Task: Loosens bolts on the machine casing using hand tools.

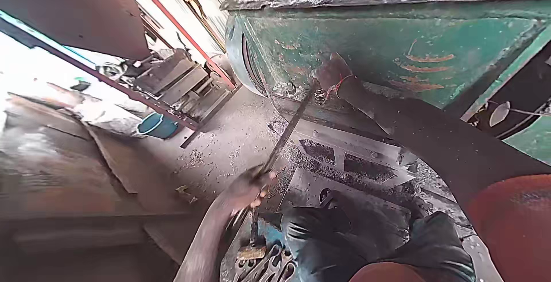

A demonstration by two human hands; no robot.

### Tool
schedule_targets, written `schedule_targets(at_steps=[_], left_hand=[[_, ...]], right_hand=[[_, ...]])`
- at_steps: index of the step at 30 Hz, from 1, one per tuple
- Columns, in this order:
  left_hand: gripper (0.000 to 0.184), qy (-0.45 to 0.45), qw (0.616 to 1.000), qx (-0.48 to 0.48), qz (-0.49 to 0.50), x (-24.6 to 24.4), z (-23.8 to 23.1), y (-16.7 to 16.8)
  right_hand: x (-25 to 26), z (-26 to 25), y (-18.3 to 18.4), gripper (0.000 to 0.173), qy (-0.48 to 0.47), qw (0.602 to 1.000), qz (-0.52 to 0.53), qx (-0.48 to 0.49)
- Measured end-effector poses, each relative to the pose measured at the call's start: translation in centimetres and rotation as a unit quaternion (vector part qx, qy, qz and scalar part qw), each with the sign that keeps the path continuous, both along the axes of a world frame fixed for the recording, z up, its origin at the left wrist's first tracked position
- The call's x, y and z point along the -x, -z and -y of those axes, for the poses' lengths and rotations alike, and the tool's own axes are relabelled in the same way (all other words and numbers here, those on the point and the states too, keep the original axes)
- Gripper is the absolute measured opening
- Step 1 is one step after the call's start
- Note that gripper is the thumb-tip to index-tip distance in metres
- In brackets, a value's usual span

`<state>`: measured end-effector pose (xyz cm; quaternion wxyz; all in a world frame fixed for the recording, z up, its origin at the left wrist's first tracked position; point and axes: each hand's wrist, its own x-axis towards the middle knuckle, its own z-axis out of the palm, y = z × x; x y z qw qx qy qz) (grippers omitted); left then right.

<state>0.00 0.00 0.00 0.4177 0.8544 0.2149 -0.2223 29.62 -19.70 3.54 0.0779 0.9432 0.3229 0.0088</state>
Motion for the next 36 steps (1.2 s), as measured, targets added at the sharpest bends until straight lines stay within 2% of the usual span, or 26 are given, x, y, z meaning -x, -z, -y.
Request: schedule_targets(at_steps=[3, 4, 5, 6, 8, 10, 13, 15, 18, 20, 22, 24, 25, 29, 36], left_hand=[[0.021, -0.063, 0.997, -0.016, 0.042, 6.9, -1.7, 1.6], [0.021, -0.068, 0.996, -0.015, 0.06, 8.5, -1.7, 1.7], [0.024, -0.069, 0.995, -0.017, 0.073, 9.8, -1.3, 1.6], [0.028, -0.066, 0.994, -0.016, 0.086, 11.0, -0.6, 1.6], [0.038, -0.059, 0.993, 0.008, 0.103, 12.5, 1.3, 1.6], [0.048, -0.063, 0.991, 0.049, 0.111, 13.1, 4.2, 2.1], [0.061, -0.065, 0.97, 0.165, 0.164, 13.6, 8.7, 4.5], [0.071, -0.06, 0.938, 0.28, 0.195, 13.9, 11.8, 5.7], [0.073, -0.063, 0.899, 0.366, 0.234, 13.8, 16.7, 6.8], [0.076, -0.068, 0.893, 0.364, 0.256, 13.4, 19.2, 7.4], [0.081, -0.061, 0.901, 0.321, 0.286, 12.8, 21.3, 7.7], [0.111, -0.023, 0.917, 0.224, 0.33, 12.1, 23.0, 7.8], [0.116, -0.003, 0.921, 0.178, 0.347, 11.8, 23.6, 7.8], [0.108, 0.038, 0.934, 0.079, 0.345, 11.2, 24.5, 8.0], [0.102, 0.09, 0.956, 0.029, 0.277, 9.8, 26.9, 6.9]], right_hand=[[2.4, 4.8, 4.0, 0.069, -0.088, 0.983, 0.024, -0.156], [3.5, 6.3, 6.5, 0.074, -0.104, 0.967, 0.033, -0.229], [5.0, 7.8, 9.4, 0.069, -0.1, 0.95, 0.046, -0.292], [7.4, 9.5, 12.1, 0.063, -0.074, 0.936, 0.014, -0.345], [13.7, 13.2, 16.9, 0.052, 0.025, 0.909, -0.117, -0.4], [19.6, 17.1, 21.4, 0.048, 0.125, 0.868, -0.269, -0.398], [27.2, 22.9, 29.2, 0.05, 0.243, 0.775, -0.379, -0.443], [30.6, 27.0, 32.5, 0.049, 0.304, 0.751, -0.379, -0.448], [33.0, 34.1, 32.1, 0.056, 0.391, 0.787, -0.4, -0.261], [34.0, 37.6, 33.3, 0.06, 0.435, 0.804, -0.359, -0.187], [35.1, 40.3, 35.2, 0.064, 0.46, 0.798, -0.355, -0.161], [36.3, 41.7, 37.0, 0.062, 0.479, 0.779, -0.362, -0.183], [36.7, 41.9, 37.3, 0.061, 0.485, 0.772, -0.358, -0.199], [37.0, 41.5, 37.9, 0.058, 0.498, 0.769, -0.338, -0.218], [36.2, 41.0, 37.9, 0.057, 0.478, 0.769, -0.346, -0.245]])
